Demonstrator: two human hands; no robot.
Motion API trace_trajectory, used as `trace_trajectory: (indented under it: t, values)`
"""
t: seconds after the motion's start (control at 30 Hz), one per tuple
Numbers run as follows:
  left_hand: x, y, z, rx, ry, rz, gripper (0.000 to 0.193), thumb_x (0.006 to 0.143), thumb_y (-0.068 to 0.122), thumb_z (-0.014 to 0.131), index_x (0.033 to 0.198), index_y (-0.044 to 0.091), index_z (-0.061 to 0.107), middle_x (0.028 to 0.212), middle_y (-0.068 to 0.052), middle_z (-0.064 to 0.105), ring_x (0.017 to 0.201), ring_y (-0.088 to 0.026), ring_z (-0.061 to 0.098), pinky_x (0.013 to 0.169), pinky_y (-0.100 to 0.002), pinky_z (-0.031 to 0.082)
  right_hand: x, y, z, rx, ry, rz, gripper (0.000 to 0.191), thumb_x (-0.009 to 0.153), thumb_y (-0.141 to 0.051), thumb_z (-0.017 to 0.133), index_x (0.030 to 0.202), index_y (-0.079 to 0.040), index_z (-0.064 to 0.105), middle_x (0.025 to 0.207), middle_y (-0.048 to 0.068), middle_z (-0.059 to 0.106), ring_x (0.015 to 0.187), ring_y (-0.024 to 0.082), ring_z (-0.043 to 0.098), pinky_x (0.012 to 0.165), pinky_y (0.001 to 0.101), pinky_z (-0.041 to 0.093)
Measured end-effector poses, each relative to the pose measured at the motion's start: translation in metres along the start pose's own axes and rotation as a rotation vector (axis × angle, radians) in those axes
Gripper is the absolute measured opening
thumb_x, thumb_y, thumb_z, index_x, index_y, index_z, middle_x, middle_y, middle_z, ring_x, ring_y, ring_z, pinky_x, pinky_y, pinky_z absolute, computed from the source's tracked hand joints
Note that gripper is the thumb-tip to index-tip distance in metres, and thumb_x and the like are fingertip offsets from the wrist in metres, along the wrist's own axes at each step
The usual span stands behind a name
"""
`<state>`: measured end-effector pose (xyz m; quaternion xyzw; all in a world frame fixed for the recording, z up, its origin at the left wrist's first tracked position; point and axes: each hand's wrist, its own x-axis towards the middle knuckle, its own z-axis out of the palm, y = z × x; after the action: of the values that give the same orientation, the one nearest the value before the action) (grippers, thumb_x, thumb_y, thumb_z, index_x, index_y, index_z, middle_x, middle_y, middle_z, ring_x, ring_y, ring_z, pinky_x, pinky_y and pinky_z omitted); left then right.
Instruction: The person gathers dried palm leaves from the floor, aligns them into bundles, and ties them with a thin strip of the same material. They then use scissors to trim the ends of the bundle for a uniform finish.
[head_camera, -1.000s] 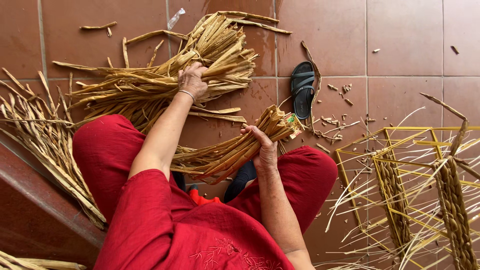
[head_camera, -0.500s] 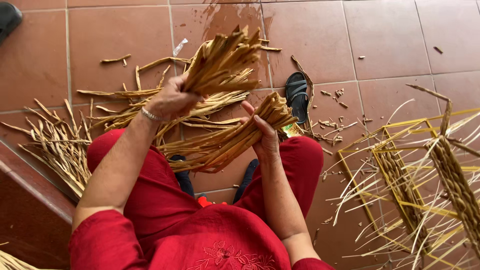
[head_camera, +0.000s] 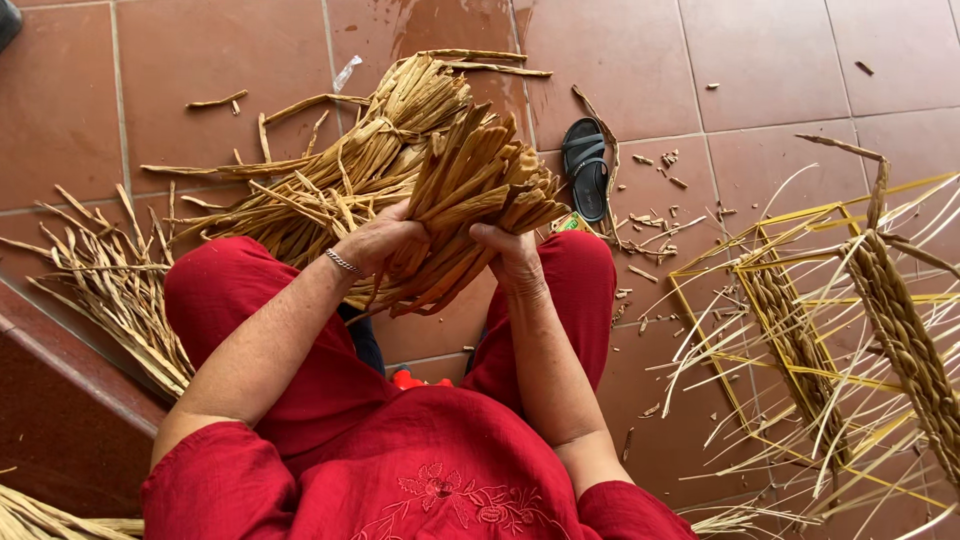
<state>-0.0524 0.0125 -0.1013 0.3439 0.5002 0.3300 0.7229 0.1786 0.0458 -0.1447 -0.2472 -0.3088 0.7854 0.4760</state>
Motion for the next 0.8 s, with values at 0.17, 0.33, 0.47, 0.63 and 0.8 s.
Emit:
trace_trajectory:
  t: [0.17, 0.33, 0.47, 0.63, 0.8]
  values:
    - [-0.005, -0.005, 0.030, 0.228, -0.116, 0.280, 0.078, 0.085, 0.003, 0.053, 0.158, 0.011, 0.028, 0.144, -0.010, 0.053, 0.129, -0.020, 0.051, 0.109, -0.034, 0.044, 0.008, -0.008, 0.008, -0.003, 0.156, -0.086, 0.055, 0.084, 0.003, 0.078, 0.135, -0.003, 0.056, 0.125, 0.008, 0.064, 0.115, 0.022, 0.063, 0.103, 0.0378, 0.053]
    - [0.004, -0.004, 0.034, 0.264, -0.108, 0.374, 0.065, 0.107, 0.028, 0.054, 0.163, 0.010, 0.027, 0.154, -0.013, 0.049, 0.142, -0.021, 0.045, 0.120, -0.036, 0.038, 0.012, -0.013, 0.006, 0.057, 0.196, -0.080, 0.062, 0.088, 0.004, 0.076, 0.143, -0.006, 0.049, 0.128, 0.008, 0.061, 0.117, 0.023, 0.061, 0.103, 0.0381, 0.053]
    - [0.017, -0.008, 0.034, 0.155, -0.124, 0.491, 0.063, 0.113, 0.032, 0.045, 0.166, 0.013, 0.017, 0.166, -0.013, 0.037, 0.152, -0.022, 0.037, 0.124, -0.038, 0.036, 0.012, -0.009, 0.003, 0.102, 0.154, -0.046, 0.064, 0.087, 0.005, 0.072, 0.145, -0.006, 0.047, 0.132, 0.010, 0.059, 0.122, 0.025, 0.060, 0.105, 0.0387, 0.053]
    - [0.037, -0.010, 0.032, -0.220, -0.226, 0.541, 0.063, 0.108, 0.026, 0.048, 0.164, 0.018, 0.019, 0.160, -0.012, 0.044, 0.143, -0.022, 0.048, 0.116, -0.039, 0.048, 0.027, -0.010, 0.005, 0.130, 0.163, 0.015, 0.067, 0.085, 0.007, 0.069, 0.146, -0.007, 0.046, 0.135, 0.010, 0.059, 0.123, 0.028, 0.060, 0.105, 0.0415, 0.051]
    - [0.044, -0.012, 0.021, -0.037, 0.140, 0.666, 0.038, 0.106, 0.018, 0.062, 0.141, 0.006, 0.050, 0.132, -0.010, 0.065, 0.123, -0.018, 0.061, 0.104, -0.033, 0.054, 0.041, -0.020, 0.016, 0.192, 0.106, -0.009, 0.058, 0.090, 0.000, 0.067, 0.146, -0.004, 0.049, 0.134, 0.011, 0.062, 0.123, 0.027, 0.061, 0.109, 0.0415, 0.049]
